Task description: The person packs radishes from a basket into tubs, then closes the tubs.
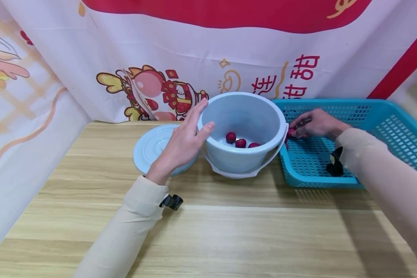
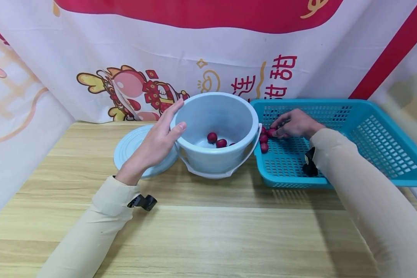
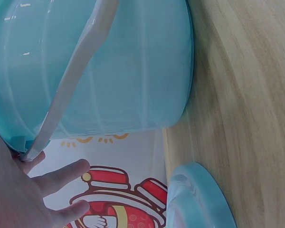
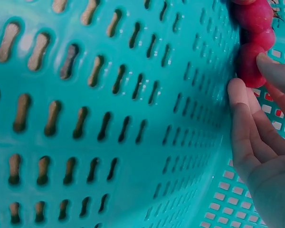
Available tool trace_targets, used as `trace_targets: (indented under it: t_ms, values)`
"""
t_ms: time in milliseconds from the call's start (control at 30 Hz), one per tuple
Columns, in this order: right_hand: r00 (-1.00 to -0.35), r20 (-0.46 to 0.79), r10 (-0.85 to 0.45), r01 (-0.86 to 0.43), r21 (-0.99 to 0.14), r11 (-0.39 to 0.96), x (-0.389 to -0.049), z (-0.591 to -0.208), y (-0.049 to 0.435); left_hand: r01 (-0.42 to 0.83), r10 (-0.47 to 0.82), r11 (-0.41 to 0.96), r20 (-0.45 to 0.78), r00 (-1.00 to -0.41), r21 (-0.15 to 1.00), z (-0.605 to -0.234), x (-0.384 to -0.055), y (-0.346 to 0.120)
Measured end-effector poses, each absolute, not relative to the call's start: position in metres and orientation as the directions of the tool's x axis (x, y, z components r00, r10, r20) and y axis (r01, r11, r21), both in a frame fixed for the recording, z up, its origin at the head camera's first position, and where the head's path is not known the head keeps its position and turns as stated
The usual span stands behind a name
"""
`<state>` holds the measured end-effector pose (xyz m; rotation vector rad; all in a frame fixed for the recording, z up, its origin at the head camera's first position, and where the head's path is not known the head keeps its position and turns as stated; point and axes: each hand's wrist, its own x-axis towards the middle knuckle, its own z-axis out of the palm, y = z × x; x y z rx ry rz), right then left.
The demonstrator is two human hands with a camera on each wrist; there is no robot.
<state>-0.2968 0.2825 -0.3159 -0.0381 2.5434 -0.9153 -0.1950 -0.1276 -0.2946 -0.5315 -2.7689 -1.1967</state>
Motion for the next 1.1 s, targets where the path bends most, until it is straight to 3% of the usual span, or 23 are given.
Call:
trace_targets:
  t_ms: [500,1100]
  values:
    - [-0.944,-0.292,-0.154,0.125,-0.748,0.652,-0.290,-0.292,0.273,0.345,0.280,0.635,0.211,-0.937,0.692,-0.293,-0.195,-0.127]
    - [-0.995,0.003,-0.100,-0.048,-0.891,0.452,-0.274,-0.258,0.253,0.346,0.283,0.636,0.209,-0.936,0.690,-0.294,-0.195,-0.126]
